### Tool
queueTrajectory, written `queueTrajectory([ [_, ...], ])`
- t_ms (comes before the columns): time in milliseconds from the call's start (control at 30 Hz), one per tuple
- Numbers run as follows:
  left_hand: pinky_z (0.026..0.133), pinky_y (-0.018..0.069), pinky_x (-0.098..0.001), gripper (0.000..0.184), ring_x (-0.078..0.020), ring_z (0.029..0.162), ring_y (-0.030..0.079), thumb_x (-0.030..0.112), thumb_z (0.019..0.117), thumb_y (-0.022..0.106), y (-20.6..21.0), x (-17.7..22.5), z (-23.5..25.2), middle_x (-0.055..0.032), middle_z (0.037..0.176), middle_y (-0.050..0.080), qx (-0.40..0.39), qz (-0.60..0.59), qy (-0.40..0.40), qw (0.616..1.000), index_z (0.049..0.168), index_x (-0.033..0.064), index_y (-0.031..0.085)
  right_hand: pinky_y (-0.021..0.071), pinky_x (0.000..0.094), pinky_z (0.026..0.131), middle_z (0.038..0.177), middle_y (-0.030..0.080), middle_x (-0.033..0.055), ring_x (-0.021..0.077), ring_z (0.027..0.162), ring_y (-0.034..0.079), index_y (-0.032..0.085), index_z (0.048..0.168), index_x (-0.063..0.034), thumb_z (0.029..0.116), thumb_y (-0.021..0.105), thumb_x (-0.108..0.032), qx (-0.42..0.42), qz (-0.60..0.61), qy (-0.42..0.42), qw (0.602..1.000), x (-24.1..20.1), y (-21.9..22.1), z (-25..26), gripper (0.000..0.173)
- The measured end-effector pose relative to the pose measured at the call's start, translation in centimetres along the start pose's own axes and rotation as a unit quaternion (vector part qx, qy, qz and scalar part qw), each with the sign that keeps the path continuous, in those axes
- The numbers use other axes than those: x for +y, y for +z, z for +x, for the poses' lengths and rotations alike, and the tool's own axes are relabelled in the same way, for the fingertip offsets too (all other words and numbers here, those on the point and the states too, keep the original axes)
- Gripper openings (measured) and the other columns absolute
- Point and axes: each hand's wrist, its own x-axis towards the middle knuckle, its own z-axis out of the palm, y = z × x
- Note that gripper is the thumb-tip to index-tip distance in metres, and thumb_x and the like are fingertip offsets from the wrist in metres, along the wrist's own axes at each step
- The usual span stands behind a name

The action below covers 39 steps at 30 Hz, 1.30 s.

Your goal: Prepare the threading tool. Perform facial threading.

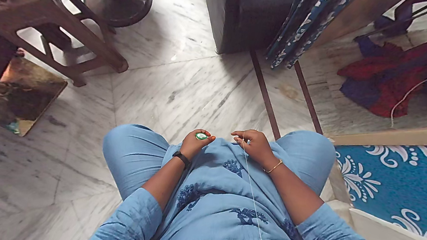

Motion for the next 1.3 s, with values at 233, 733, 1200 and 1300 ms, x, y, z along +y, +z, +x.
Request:
queueTrajectory([
  [233, 0.082, 0.0524, -0.0374, 0.033, -0.0158, 0.086, 0.063, 0.027, 0.0926, 0.078, 0.02, -0.11, -0.05, -0.0100, 0.099, 0.069, -0.001, -0.004, 0.001, 1.000, 0.114, 0.0043, 0.068, 0.0541, 0.0416, 0.082, 0.090, 0.075, 0.0088, 0.0214, 0.082, 0.068, 0.079, 0.113, -0.0113, 0.1012, 0.059, -0.024, 0.000, -0.008, -0.004, 1.000, -0.05, -0.05, -0.04, 0.026],
  [733, 0.083, 0.0525, -0.0377, 0.033, -0.0161, 0.087, 0.063, 0.027, 0.0928, 0.078, -0.01, -0.10, -0.12, -0.0104, 0.100, 0.068, 0.000, -0.002, 0.004, 1.000, 0.114, 0.0044, 0.068, 0.0543, 0.0417, 0.083, 0.091, 0.076, 0.0085, 0.0215, 0.084, 0.069, 0.079, 0.113, -0.0117, 0.1016, 0.058, -0.025, -0.006, -0.003, -0.006, 1.000, -0.03, -0.06, -0.08, 0.027],
  [1200, 0.083, 0.0528, -0.0372, 0.035, -0.0159, 0.086, 0.063, 0.028, 0.0931, 0.077, 0.00, 0.08, -0.20, -0.0107, 0.099, 0.068, 0.000, -0.002, 0.004, 1.000, 0.115, 0.0031, 0.067, 0.0540, 0.0417, 0.083, 0.092, 0.075, 0.0089, 0.0214, 0.084, 0.069, 0.079, 0.114, -0.0118, 0.1021, 0.058, -0.025, -0.016, -0.002, 0.006, 1.000, -0.13, -0.11, -0.05, 0.028],
  [1300, 0.083, 0.0526, -0.0373, 0.035, -0.0162, 0.086, 0.063, 0.028, 0.0930, 0.077, -0.01, 0.10, -0.20, -0.0106, 0.100, 0.069, -0.001, 0.000, -0.001, 1.000, 0.115, 0.0034, 0.067, 0.0540, 0.0420, 0.083, 0.091, 0.075, 0.0088, 0.0218, 0.084, 0.069, 0.079, 0.114, -0.0118, 0.1019, 0.058, -0.025, -0.016, -0.007, 0.002, 1.000, 0.02, -0.04, -0.04, 0.028],
])
